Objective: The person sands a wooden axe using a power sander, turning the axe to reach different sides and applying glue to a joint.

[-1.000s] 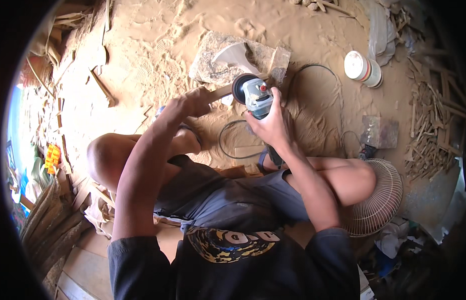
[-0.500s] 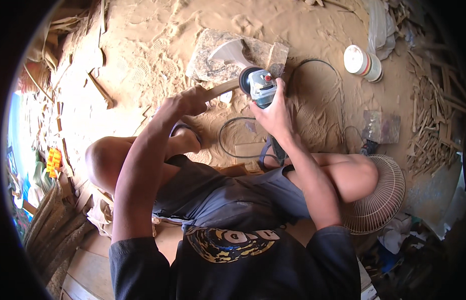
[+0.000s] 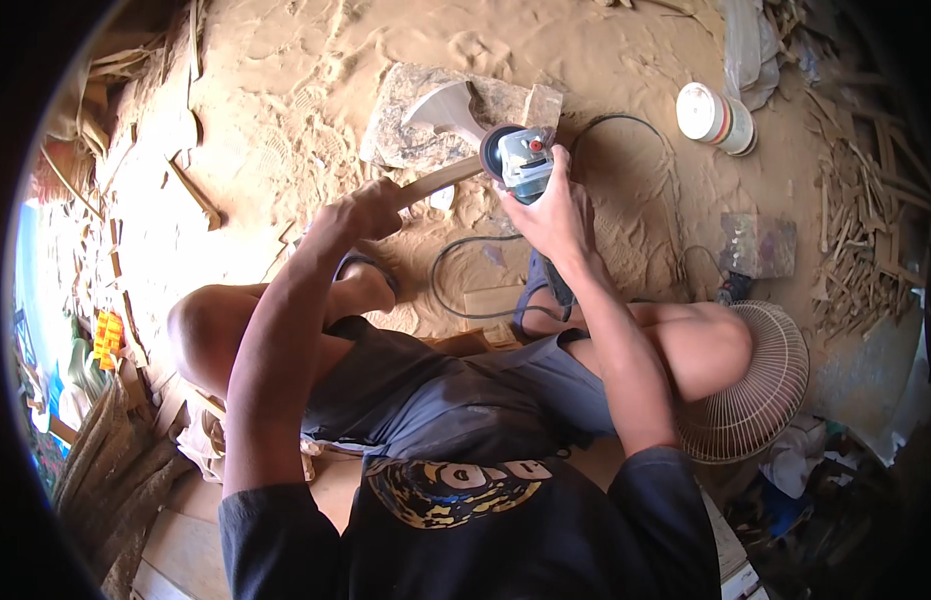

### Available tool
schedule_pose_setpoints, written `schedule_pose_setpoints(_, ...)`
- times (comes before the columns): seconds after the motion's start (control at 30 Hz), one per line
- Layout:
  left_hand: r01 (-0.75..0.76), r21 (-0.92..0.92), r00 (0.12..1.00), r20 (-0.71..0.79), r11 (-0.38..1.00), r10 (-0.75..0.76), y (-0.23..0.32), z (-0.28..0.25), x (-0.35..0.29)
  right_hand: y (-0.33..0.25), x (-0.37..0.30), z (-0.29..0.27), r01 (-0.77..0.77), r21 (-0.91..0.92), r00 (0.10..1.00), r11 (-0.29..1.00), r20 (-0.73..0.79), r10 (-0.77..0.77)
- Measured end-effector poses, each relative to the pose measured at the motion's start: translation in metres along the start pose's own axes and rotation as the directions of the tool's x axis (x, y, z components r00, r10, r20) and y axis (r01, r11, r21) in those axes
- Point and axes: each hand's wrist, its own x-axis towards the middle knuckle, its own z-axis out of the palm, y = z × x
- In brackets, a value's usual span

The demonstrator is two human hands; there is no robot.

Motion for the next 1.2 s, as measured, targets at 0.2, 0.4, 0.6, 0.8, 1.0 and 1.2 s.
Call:
schedule_pose_setpoints(0.2, 0.01, 0.005, 0.998, -0.068, 1.0, -0.01, -0.016, 0.007, -0.002, -0.009, 0.0, 0.0, 0.074, 0.032, 0.997, 0.997, 0.008, -0.075)
schedule_pose_setpoints(0.4, -0.009, 0.018, 0.999, -0.049, 1.0, 0.009, -0.017, 0.007, 0.004, -0.003, 0.003, 0.006, 0.025, -0.061, 0.999, 0.998, 0.027, -0.024)
schedule_pose_setpoints(0.6, 0.047, -0.006, 0.998, -0.041, 0.999, -0.047, 0.0, -0.003, -0.007, 0.013, 0.006, 0.004, 0.058, -0.015, 0.994, 0.998, -0.091, -0.06)
schedule_pose_setpoints(0.8, -0.028, 0.081, 1.0, 0.012, 0.996, 0.027, -0.008, -0.005, -0.001, 0.008, 0.015, -0.003, -0.044, -0.084, 0.999, 0.995, -0.007, 0.044)
schedule_pose_setpoints(1.0, 0.04, -0.005, 0.998, -0.054, 0.999, -0.041, -0.016, 0.003, 0.001, 0.027, 0.02, 0.01, 0.001, -0.003, 0.989, 1.0, -0.148, -0.002)
schedule_pose_setpoints(1.2, 0.009, -0.046, 1.0, 0.004, 0.999, -0.009, -0.006, -0.01, -0.003, 0.036, 0.026, 0.012, -0.081, -0.023, 0.988, 0.996, -0.137, 0.077)
